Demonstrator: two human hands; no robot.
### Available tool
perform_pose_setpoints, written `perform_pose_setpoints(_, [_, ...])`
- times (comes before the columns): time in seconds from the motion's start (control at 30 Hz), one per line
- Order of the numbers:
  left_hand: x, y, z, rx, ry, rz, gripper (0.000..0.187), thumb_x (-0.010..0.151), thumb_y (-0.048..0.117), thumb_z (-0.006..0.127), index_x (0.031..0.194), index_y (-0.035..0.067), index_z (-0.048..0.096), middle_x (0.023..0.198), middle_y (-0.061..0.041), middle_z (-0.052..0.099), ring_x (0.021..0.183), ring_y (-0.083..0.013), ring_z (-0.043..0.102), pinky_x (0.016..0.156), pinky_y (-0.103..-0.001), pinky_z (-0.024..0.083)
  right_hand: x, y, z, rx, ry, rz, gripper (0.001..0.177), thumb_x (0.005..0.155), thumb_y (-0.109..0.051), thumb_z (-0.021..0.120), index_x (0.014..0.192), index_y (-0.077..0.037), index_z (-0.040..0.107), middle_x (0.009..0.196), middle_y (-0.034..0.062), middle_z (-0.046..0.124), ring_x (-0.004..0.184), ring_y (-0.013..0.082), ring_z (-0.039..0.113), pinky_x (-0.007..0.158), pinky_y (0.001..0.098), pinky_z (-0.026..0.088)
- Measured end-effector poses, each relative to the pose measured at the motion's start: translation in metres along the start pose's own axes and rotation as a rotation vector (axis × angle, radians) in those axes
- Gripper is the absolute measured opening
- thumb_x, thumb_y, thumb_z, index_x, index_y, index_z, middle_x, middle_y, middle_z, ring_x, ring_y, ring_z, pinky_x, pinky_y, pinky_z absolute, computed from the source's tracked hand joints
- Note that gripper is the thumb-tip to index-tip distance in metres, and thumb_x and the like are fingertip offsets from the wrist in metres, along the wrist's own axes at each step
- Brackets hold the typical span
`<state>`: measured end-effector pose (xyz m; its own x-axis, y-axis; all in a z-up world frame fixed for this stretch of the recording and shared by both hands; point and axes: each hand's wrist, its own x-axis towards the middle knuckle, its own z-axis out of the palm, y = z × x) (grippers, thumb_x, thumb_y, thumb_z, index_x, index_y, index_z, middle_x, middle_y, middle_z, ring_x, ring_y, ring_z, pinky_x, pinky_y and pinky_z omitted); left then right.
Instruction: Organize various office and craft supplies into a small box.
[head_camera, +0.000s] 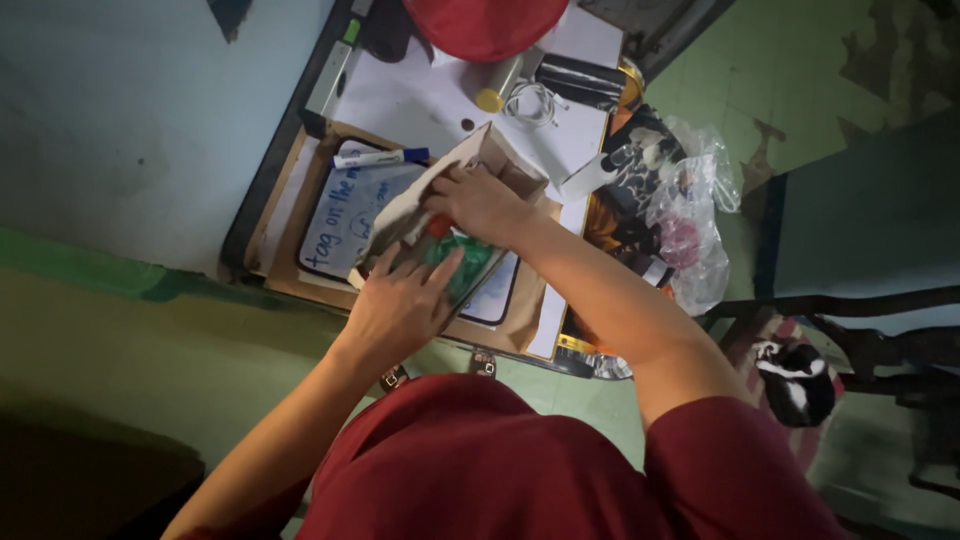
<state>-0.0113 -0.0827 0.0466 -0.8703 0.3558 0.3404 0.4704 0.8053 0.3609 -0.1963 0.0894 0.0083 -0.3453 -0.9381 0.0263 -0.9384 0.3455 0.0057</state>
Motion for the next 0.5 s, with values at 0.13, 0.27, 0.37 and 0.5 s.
perform_pose_setpoints(0.13, [0.015, 0.010, -0.008, -0.062, -0.145, -0.124, 0.070, 0.091, 0.041, 0.065, 0.151, 0.006, 0.056, 0.095, -0.017, 0.073, 0.098, -0.0381, 0.065, 0.111, -0.055, 0.035, 0.001, 0.000, 0.006, -0.080, -0.092, 0.022, 0.056, 0.070, -0.015, 0.072, 0.126, -0.013, 0.066, 0.121, 0.0072, 0.065, 0.119, 0.0294, 0.055, 0.090, 0.0477, 0.048])
perform_pose_setpoints(0.27, [0.020, 0.007, -0.006, 0.065, -0.258, -0.118, 0.077, 0.088, 0.070, 0.061, 0.123, 0.003, 0.066, 0.111, -0.018, 0.069, 0.115, -0.0352, 0.060, 0.112, -0.050, 0.035, -0.009, 0.016, -0.002, -0.040, -0.051, 0.069, 0.036, 0.088, -0.017, 0.073, 0.121, -0.010, 0.062, 0.119, 0.0094, 0.067, 0.119, 0.0305, 0.061, 0.103, 0.0459, 0.048])
perform_pose_setpoints(0.37, [0.012, -0.002, 0.009, 0.080, -0.112, -0.021, 0.075, 0.082, 0.077, 0.060, 0.103, 0.005, 0.067, 0.126, -0.019, 0.067, 0.123, -0.0365, 0.058, 0.111, -0.049, 0.036, -0.018, 0.018, -0.033, 0.437, -0.104, 0.260, 0.046, 0.091, -0.018, 0.073, 0.133, -0.009, 0.057, 0.120, 0.0118, 0.067, 0.114, 0.0292, 0.064, 0.101, 0.0422, 0.049])
perform_pose_setpoints(0.5, [0.015, 0.001, 0.009, -0.023, -0.037, 0.001, 0.085, 0.076, 0.075, 0.065, 0.118, 0.001, 0.068, 0.112, -0.020, 0.069, 0.115, -0.0395, 0.059, 0.111, -0.054, 0.035, -0.029, 0.017, -0.039, 1.249, 0.028, 0.249, 0.037, 0.100, -0.015, 0.073, 0.134, -0.007, 0.062, 0.129, 0.0111, 0.065, 0.119, 0.0200, 0.061, 0.105, 0.0379, 0.052])
